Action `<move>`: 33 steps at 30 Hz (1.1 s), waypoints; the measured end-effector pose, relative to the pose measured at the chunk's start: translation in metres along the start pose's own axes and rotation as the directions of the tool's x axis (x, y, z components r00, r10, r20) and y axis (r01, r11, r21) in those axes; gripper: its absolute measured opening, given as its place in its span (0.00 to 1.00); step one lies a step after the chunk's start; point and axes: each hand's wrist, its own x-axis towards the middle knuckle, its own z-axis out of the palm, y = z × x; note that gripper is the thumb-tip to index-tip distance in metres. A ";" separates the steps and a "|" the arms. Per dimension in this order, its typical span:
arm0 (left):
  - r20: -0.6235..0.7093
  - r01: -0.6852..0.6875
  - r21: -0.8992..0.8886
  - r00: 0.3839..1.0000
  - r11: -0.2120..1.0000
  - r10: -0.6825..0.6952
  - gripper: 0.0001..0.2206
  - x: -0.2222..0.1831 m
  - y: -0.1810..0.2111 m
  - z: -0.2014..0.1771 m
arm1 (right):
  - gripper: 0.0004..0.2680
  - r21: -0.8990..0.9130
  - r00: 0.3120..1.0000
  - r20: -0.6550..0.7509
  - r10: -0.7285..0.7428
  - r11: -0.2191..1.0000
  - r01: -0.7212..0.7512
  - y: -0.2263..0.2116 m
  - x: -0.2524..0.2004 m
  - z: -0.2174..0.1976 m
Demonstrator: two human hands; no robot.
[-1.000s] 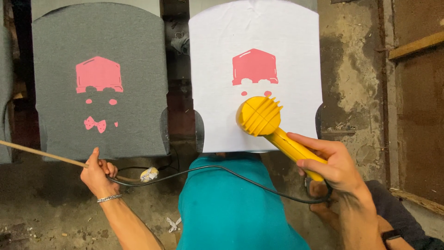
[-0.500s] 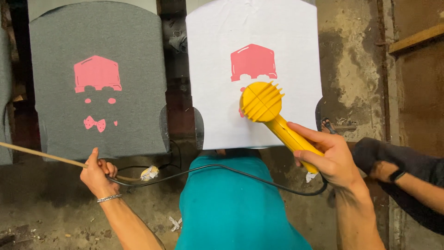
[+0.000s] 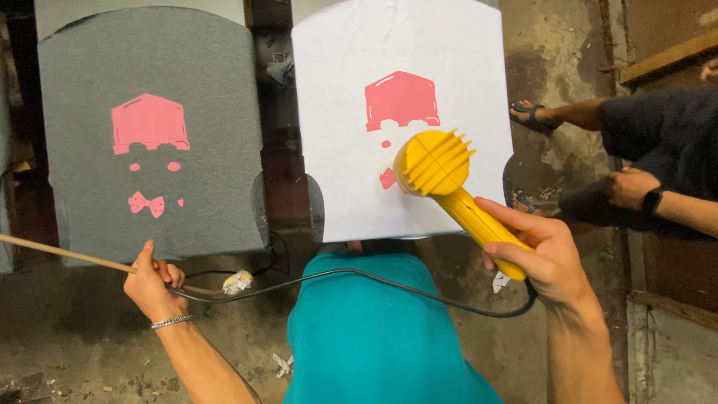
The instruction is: Using a handheld heat gun to dry screen-printed ink on multiple garments on a rotating carousel.
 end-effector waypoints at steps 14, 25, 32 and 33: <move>0.021 -0.008 -0.028 1.000 1.000 0.008 0.19 -0.004 0.000 0.005 | 0.23 -0.071 0.996 -0.003 0.087 0.994 -0.087 -0.007 -0.017 -0.015; 0.026 -0.025 -0.022 0.999 0.999 0.026 0.22 -0.006 0.000 0.008 | 0.22 0.023 0.998 0.043 0.049 0.998 -0.050 0.000 -0.022 -0.019; 0.027 -0.024 -0.053 0.999 0.998 0.025 0.22 0.000 -0.003 0.005 | 0.24 -0.084 0.992 -0.122 0.033 0.996 -0.044 -0.003 -0.025 -0.029; 0.026 -0.022 -0.047 0.999 0.999 0.023 0.22 -0.003 -0.002 0.005 | 0.23 -0.038 0.992 -0.118 0.046 0.998 -0.051 -0.001 -0.031 -0.035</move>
